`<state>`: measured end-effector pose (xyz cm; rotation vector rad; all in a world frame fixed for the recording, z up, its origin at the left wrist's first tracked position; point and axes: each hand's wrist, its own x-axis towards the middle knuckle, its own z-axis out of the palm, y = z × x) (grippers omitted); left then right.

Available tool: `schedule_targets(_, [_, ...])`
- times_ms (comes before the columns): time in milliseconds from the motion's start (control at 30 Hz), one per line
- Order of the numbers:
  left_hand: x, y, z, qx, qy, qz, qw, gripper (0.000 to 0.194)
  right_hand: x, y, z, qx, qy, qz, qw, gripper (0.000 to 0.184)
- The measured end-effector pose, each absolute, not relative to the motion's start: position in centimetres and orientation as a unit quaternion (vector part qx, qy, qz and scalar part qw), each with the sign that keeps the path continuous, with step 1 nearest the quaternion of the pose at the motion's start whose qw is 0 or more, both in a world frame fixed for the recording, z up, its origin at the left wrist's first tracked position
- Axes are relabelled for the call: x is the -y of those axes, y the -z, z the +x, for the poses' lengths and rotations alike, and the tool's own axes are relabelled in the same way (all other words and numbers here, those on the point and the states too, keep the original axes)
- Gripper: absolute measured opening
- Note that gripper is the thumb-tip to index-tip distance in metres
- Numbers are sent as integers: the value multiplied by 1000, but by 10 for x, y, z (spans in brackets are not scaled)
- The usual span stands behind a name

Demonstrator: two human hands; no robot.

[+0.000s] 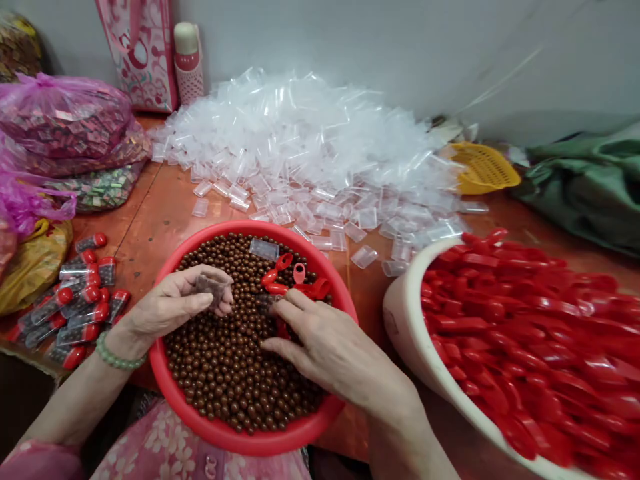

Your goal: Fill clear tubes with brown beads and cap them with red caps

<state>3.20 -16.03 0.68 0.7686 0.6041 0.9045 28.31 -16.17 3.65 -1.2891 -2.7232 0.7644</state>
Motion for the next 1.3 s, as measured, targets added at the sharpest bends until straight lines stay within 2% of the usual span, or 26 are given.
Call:
schedule_targets(100, [162,-6,33,-292,-431,371,768,29,177,-32,283,883,-198,-425,-15,26])
schedule_targets(167, [160,-7,33,-291,-431,375,767,33,183,-29,280,883,-183,-431,-30,18])
schedule_targets(233, [159,-8,33,-294,-423,373,771,36,186,-26,278,877,-188,-441,-41,10])
schedule_targets(333, [157,-12,34,-302,-426,361,773,40,186,-25,280,862,-233,-449,-38,15])
schedule_targets(500, [155,-14,34,-272,-451,327,785,46,182,-33,300,828,-320,-459,43,14])
schedule_targets(667, [155,-15,34,-266,-445,311,797,46,181,-42,306,735,-384,-521,203,27])
schedule_targets(767, [155,-15,36,-281,-444,315,790,44,175,-44,292,674,-444,-523,274,26])
schedule_targets(833, [156,-14,36,-291,-446,316,785,44,168,-44,279,662,-489,-497,276,22])
schedule_targets(967, [156,-9,37,-320,-442,327,772,46,152,-43,262,702,-544,-411,209,19])
schedule_targets(1033, [156,-6,37,-332,-439,340,763,45,146,-42,258,691,-564,-403,203,21])
schedule_targets(1167, [155,-3,37,-343,-449,357,744,40,141,-37,251,609,-602,-444,265,22])
schedule_targets(1300, [155,-4,39,-358,-453,341,742,41,143,-26,242,545,-586,-481,359,23])
